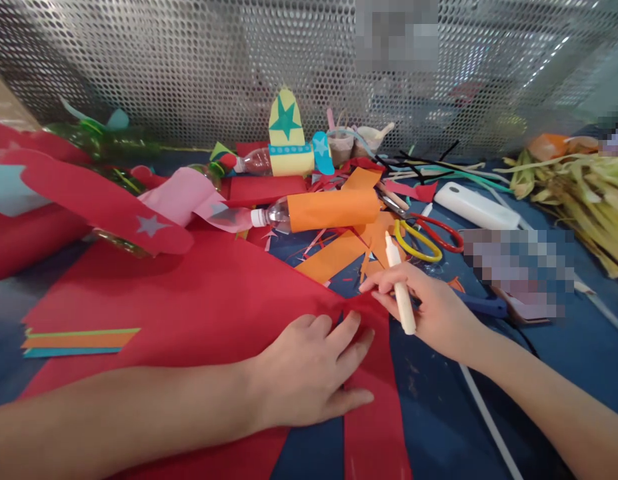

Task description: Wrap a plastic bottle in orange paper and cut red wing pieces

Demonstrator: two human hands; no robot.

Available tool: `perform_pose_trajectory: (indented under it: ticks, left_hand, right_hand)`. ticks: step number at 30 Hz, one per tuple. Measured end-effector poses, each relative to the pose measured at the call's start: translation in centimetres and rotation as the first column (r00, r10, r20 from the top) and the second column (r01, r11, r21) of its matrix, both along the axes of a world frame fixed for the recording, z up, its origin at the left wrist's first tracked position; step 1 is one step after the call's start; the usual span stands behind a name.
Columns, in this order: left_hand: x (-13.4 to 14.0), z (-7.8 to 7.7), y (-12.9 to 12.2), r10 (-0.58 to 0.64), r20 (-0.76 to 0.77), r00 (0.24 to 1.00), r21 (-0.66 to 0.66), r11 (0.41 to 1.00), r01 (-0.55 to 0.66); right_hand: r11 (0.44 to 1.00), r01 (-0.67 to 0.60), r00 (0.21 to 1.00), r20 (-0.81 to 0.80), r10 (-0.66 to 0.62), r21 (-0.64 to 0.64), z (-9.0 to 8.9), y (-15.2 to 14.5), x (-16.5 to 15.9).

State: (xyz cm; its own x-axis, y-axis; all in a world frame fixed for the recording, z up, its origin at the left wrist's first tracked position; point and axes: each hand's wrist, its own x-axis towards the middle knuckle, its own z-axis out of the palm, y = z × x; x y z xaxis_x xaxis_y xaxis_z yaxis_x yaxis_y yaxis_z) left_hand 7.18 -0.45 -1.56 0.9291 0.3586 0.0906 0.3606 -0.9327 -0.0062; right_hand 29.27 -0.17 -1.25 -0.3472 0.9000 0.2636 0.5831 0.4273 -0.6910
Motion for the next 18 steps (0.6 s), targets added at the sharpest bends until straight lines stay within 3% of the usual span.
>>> perform_pose_trajectory:
  ticks: [4,7,13,18]
  left_hand:
    - [0.1,0.2,0.1,0.017,-0.040,0.999,-0.006,1.000,-0.017]
    - [0.1,0.2,0.1,0.021,-0.050,0.999,0.000,1.000,-0.021]
    - [0.1,0.1,0.0,0.025,-0.050,0.998,-0.026,0.999,-0.026]
    - [0.1,0.1,0.1,0.017,-0.058,0.998,-0.054,0.998,-0.020]
  right_hand:
    - [0.980,0.021,0.994,0.100,-0.042,0.196,-0.1,0.1,-0.7]
    - [0.960,0.124,0.990,0.028,-0.135,0.250,0.4,-0.1,-0.7]
    - [0.983,0.145,0.938,-0.300,-0.172,-0.110,0.6,-1.1,-0.2]
    - [0.933,0.074,0.936,-0.299,-0.187,-0.351,0.4,-1.4,-1.0]
